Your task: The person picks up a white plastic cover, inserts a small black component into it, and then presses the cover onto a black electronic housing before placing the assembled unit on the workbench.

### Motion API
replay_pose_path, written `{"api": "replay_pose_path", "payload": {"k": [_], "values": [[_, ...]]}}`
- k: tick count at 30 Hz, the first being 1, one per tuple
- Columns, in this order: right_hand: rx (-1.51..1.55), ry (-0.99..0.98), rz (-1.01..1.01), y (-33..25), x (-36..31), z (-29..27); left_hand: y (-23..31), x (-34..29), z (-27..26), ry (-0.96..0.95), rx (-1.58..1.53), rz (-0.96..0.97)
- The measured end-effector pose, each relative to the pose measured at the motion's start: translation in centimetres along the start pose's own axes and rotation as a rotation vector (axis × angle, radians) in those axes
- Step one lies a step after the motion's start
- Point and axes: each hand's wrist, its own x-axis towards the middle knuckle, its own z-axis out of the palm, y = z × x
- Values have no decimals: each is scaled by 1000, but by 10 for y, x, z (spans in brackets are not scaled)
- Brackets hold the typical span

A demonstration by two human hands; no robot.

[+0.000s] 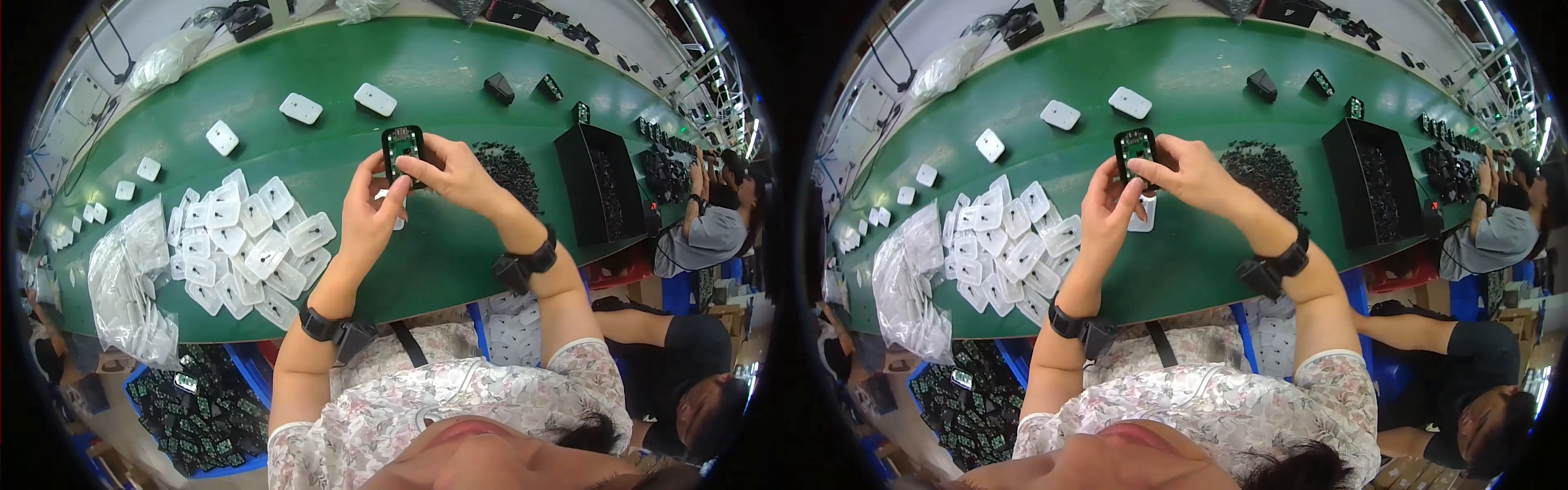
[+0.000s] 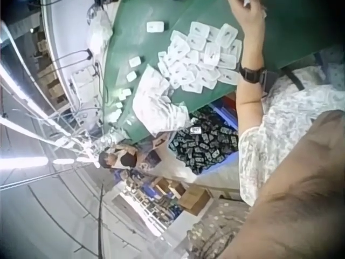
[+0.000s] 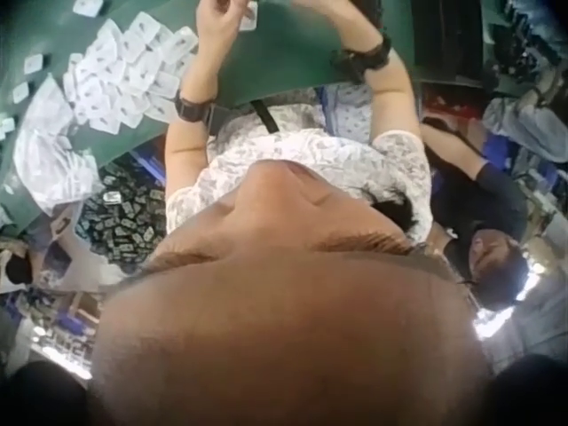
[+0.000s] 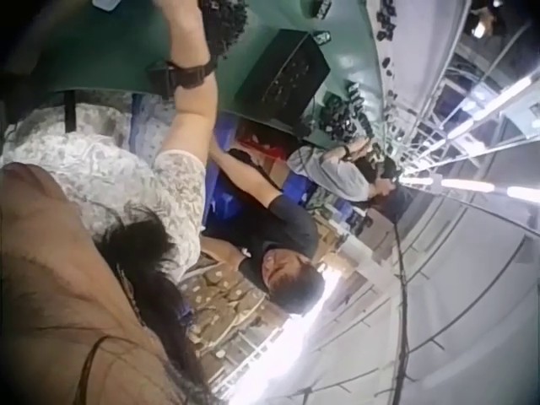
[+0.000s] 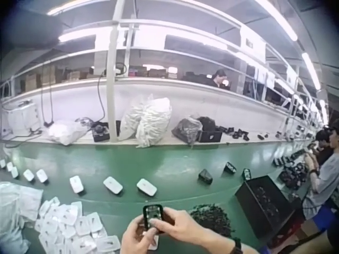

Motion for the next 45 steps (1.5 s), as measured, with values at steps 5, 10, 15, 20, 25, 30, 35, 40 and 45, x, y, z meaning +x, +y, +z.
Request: {"api": "replay_pose_path", "payload": {"k": [5, 10, 15, 20, 25, 30, 35, 40, 45], "values": [[219, 24, 56, 13, -10, 15, 10, 2, 0, 13, -141, -41], [303, 160, -114, 9, -11, 18, 9, 1, 4, 3, -250, -145], [313, 171, -17, 9, -21, 15, 2, -3, 6, -36, -131, -136], [239, 194, -5, 7, -23, 15, 4, -5, 10, -34, -39, -103], [289, 182, 7, 7, -23, 15, 6, -7, 10, -48, -35, -124], [296, 107, -166, 16, -19, 9, 18, -3, 6, -83, -332, -253], [494, -218, -27, 15, -20, 2, 19, 0, -9, -140, -399, -362], [731, -67, -89, 29, -7, 4, 16, 6, -12, -135, -328, -379], [884, 4, -171, 32, -3, -5, 2, -15, -15, 85, 984, 31]]}}
